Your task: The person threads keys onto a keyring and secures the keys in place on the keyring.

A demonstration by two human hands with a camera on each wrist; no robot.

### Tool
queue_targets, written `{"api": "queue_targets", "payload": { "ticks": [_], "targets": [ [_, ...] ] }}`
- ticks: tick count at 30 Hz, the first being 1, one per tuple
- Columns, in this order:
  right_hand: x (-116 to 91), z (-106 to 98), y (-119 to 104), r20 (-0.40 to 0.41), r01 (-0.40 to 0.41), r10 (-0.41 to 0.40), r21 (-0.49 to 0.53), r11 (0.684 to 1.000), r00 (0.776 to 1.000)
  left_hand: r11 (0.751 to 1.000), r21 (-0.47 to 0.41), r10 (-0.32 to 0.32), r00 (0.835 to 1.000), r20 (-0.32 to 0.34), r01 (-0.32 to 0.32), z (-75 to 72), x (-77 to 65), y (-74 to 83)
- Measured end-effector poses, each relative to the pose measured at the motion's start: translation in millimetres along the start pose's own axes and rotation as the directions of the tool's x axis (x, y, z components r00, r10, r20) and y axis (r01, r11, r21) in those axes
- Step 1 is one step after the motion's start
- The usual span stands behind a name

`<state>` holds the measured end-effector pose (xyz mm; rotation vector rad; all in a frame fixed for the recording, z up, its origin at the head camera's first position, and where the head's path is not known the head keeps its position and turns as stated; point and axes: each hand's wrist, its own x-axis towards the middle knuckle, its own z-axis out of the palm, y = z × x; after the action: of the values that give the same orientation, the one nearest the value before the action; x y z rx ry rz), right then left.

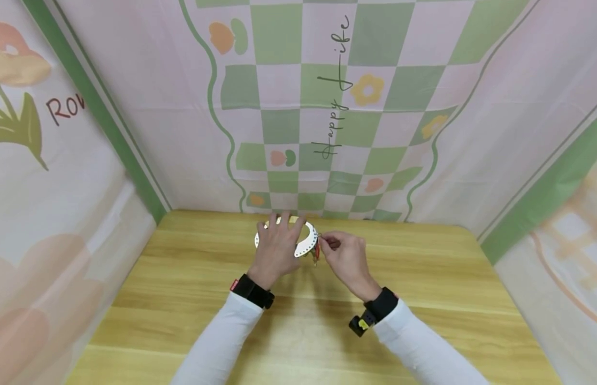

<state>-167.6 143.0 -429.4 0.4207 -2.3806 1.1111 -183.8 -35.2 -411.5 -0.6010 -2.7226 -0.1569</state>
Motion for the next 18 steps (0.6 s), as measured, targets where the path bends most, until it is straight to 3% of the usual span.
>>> {"api": "queue_targets", "payload": {
  "ticks": [6,9,12,15,18],
  "targets": [
    [3.3,-0.8,3.8,0.015,0.198,-0.197,-0.091,0.976,0.980,0.999,-0.031,-0.003,1.000,0.030,0.004,-1.4,-0.4,0.5],
    [3.7,-1.5,7.1,0.057,0.333,-0.328,-0.162,0.929,0.943,0.998,-0.067,0.002,0.997,0.074,0.003,-3.2,-0.2,-0.7],
    [3.4,-1.5,10.9,0.104,0.457,-0.445,-0.224,0.861,0.889,0.994,-0.108,0.006,0.992,0.126,0.008,-5.1,0.4,-2.1],
    [2.7,-1.5,12.9,0.137,0.536,-0.519,-0.260,0.803,0.844,0.990,-0.143,0.010,0.986,0.166,0.014,-6.6,1.1,-3.5],
    [1.2,-1.0,13.2,0.139,0.543,-0.526,-0.273,0.794,0.839,0.986,-0.165,0.009,0.984,0.181,0.021,-6.7,1.1,-4.3]
  ]
}}
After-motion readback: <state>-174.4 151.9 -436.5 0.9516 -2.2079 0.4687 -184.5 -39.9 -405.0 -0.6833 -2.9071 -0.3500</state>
